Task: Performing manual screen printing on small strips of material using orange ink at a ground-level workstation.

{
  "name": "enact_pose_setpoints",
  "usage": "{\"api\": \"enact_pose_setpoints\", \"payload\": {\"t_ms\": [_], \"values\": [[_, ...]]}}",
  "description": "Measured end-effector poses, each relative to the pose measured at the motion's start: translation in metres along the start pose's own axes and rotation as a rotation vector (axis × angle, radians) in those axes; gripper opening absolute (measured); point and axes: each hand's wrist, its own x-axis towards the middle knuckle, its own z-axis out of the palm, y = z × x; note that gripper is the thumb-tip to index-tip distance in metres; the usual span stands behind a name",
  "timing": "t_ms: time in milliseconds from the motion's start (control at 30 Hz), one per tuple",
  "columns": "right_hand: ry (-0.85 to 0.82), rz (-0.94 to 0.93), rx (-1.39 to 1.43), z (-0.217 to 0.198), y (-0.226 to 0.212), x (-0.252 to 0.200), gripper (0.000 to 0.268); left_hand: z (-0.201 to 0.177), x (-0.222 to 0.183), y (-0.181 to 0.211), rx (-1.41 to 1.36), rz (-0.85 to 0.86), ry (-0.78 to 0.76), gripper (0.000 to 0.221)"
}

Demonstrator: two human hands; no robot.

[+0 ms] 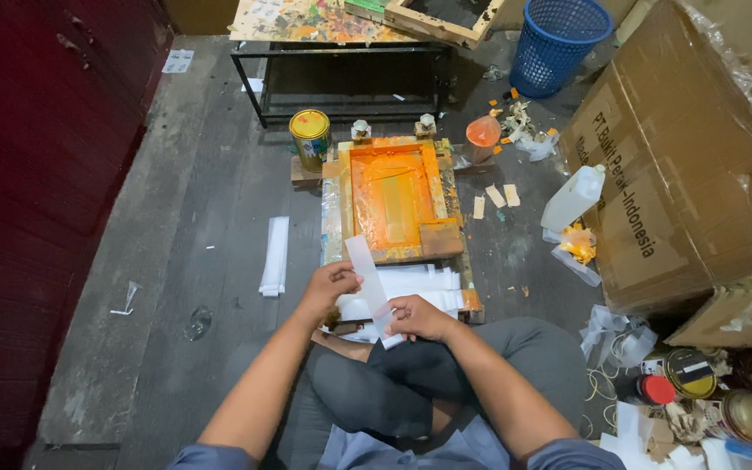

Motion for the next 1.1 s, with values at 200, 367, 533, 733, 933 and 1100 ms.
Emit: {"api": "enact_pose_setpoints", "payload": {"t_ms": [200, 367, 533, 733, 933, 1100], "values": [[-0.048, 0.035, -0.049, 0.004, -0.007, -0.004, 0.023, -0.003, 0.0, 0.013, -0.08, 0.009, 0.126, 0.035], [-0.052, 0.045, -0.065, 0.007, -0.01, -0.005, 0.023, -0.005, 0.002, 0.007, -0.046, -0.022, 0.083, 0.031], [-0.01, 0.039, -0.036, -0.002, 0.01, 0.005, 0.029, 0.009, -0.006, 0.001, 0.083, -0.038, -0.046, 0.039], [0.029, -0.003, -0.015, 0.001, 0.004, 0.004, 0.029, 0.026, -0.034, 0.025, 0.201, -0.047, -0.253, 0.057], [0.142, -0.031, 0.061, 0.001, 0.009, 0.007, 0.022, 0.027, -0.032, 0.013, 0.288, -0.085, -0.34, 0.073], [0.21, -0.043, 0.131, 0.007, -0.014, 0.0, 0.025, 0.028, -0.035, 0.015, 0.349, -0.067, -0.363, 0.076]]}}
